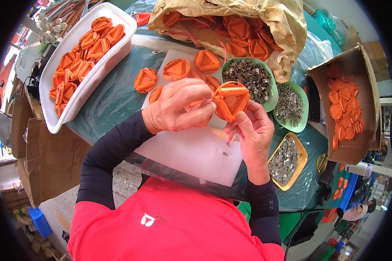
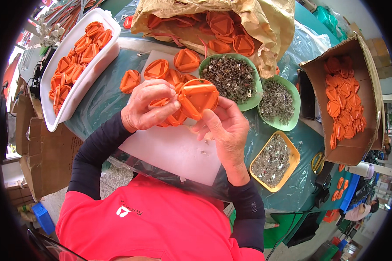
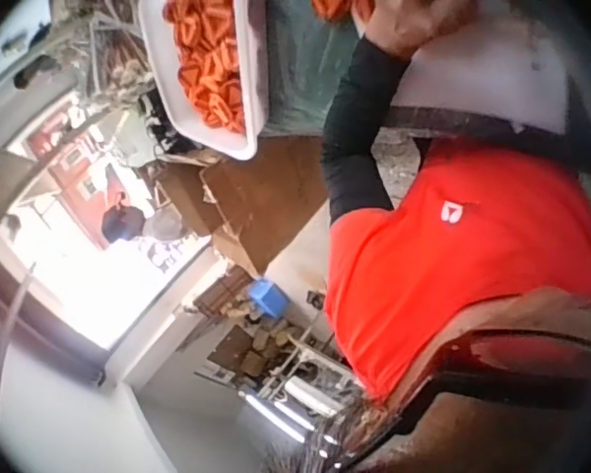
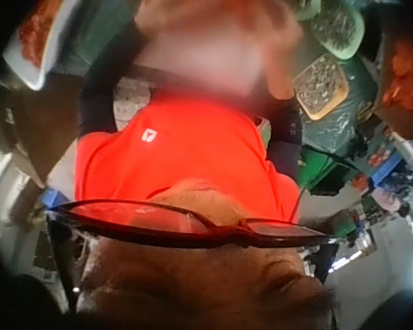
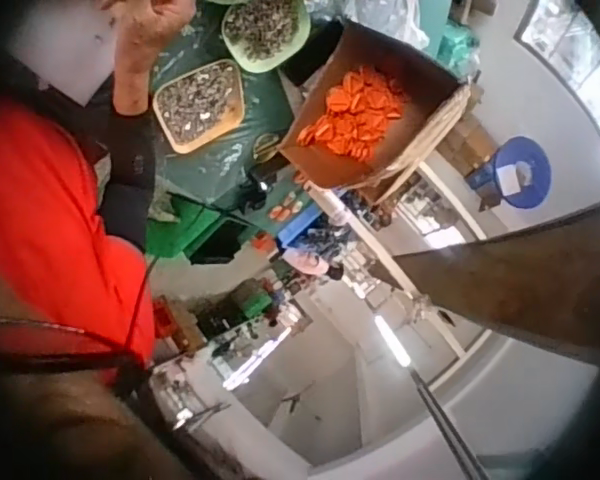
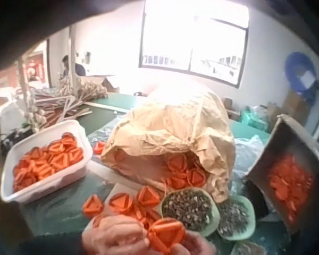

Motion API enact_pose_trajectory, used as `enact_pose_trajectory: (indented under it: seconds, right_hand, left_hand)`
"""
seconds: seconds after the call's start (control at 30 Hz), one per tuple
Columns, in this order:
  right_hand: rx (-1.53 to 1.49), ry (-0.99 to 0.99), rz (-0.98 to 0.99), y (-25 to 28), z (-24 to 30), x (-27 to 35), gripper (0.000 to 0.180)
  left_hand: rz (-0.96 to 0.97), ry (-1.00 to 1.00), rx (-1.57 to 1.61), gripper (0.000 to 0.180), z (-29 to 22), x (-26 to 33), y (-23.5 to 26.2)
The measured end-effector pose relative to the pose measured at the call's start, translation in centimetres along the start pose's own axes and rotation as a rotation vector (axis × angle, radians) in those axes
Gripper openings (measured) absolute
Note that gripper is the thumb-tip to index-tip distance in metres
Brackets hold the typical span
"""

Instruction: The person assembles small orange plastic triangular components with metal pins by hand.

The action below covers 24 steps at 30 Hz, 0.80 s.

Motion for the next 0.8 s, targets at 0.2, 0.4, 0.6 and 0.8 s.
enact_pose_trajectory:
  seconds: [0.2, 0.4, 0.6, 0.8]
  right_hand:
    - [0.020, 0.037, -0.070, 1.1, 0.1, -0.4, 0.029]
    - [0.230, -0.065, -0.001, -0.1, -0.8, 0.3, 0.030]
    - [0.719, 0.069, 0.010, -0.1, -1.5, 0.1, 0.036]
    - [0.712, 0.234, 0.000, -0.7, -0.2, 0.1, 0.039]
  left_hand:
    - [-0.003, 0.278, 0.022, 0.023, 3.7, -0.5, 0.0]
    - [0.077, 0.530, -0.231, 0.013, 13.8, 0.8, -0.7]
    - [0.322, 0.694, -0.169, 0.030, 20.0, -0.1, -6.8]
    - [0.061, 0.478, -0.095, 0.042, 21.2, -2.2, -11.0]
Point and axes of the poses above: each hand's wrist, its own x-axis away from the middle knuckle, its own y-axis out of the back of the hand, z = x × y, the point moved 9 cm from there along -x, towards the middle knuckle, and after that the axes turned 2 degrees about -y, right-handed, at the moved point
